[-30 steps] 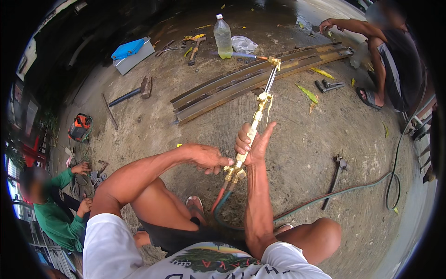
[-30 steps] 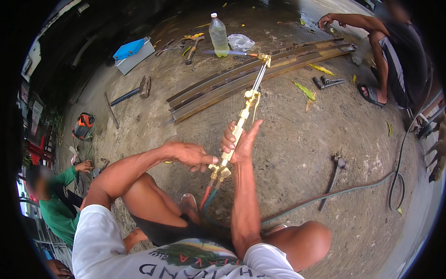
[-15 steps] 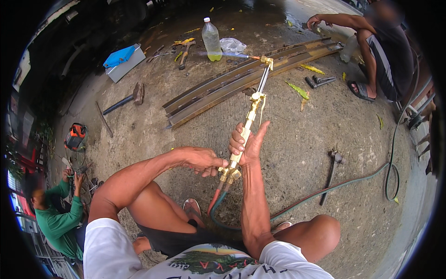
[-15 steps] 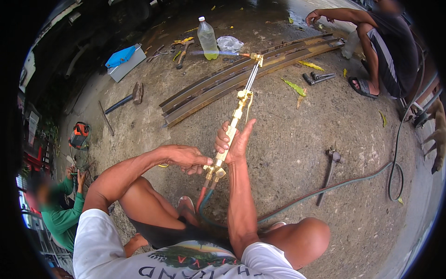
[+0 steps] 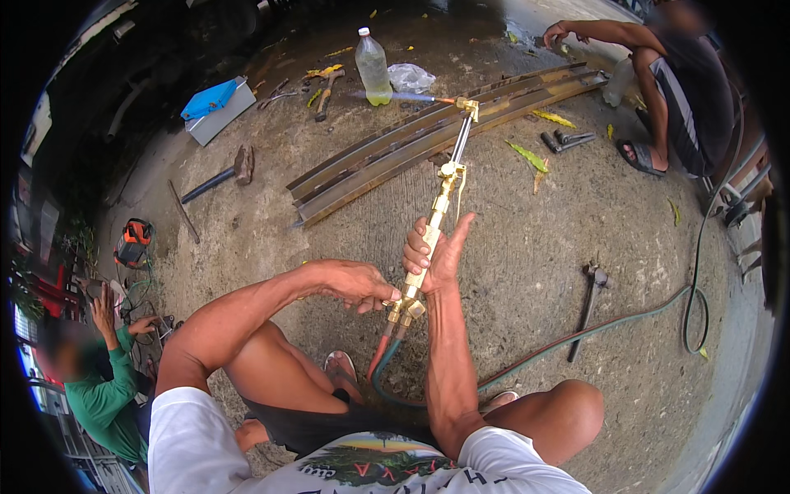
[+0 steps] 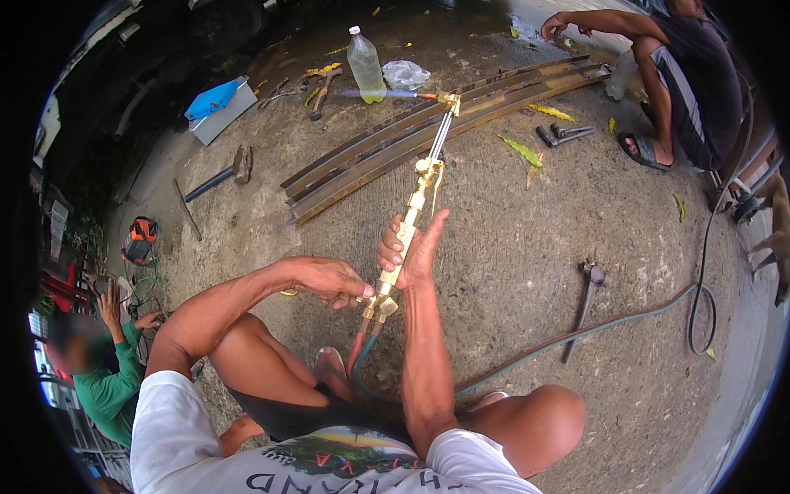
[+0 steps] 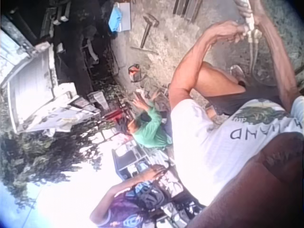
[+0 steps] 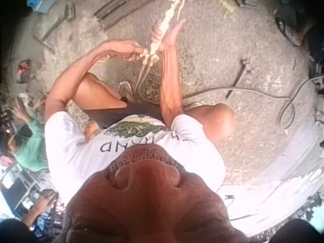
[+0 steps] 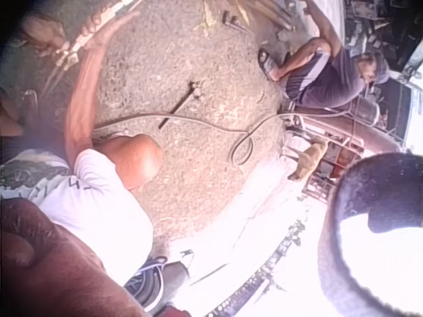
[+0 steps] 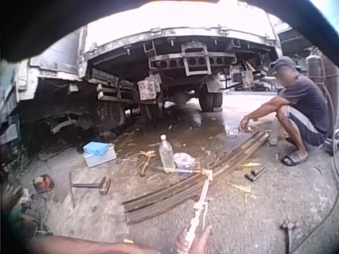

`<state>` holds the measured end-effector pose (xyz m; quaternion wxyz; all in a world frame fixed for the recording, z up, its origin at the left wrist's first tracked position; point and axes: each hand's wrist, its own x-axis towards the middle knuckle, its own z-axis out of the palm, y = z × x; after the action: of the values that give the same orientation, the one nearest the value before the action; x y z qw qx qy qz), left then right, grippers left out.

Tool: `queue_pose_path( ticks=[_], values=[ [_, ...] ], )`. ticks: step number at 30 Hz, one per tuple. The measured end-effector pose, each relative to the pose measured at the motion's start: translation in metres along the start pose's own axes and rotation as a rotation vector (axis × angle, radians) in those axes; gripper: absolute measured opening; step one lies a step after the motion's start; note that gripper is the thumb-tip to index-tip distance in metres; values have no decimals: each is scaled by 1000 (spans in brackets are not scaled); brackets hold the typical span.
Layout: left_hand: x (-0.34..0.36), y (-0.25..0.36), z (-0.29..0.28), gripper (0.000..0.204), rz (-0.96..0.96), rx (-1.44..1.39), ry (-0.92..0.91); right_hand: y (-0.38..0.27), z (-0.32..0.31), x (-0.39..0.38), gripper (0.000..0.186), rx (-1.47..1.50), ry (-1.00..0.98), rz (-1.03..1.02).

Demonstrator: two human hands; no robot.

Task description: The person handles a welding torch, ignites it with a lighter, and adjusts the flame. They then move to a gas cylinder cart and adjust the regulator valves. Other workers are visible nearby working on metal pieces.

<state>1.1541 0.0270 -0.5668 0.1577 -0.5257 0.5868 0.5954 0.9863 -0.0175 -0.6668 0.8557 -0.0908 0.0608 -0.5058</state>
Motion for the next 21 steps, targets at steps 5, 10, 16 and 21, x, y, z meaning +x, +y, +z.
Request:
queue_pose_path(
  ticks=[5,10,16,21],
  values=[
    [-4,0,-1,42,112,131,86,2,2,0,88,19,14,21],
    [-9,4,2,32,437,627,287,3,0,2,89,14,27,21],
    [-23,21,5,34,596,708,317,-2,0,1,87,15,52,7],
    [-16,28,3,48,267,523,233,-7,-4,2,87,-34,35,-2]
  ],
)
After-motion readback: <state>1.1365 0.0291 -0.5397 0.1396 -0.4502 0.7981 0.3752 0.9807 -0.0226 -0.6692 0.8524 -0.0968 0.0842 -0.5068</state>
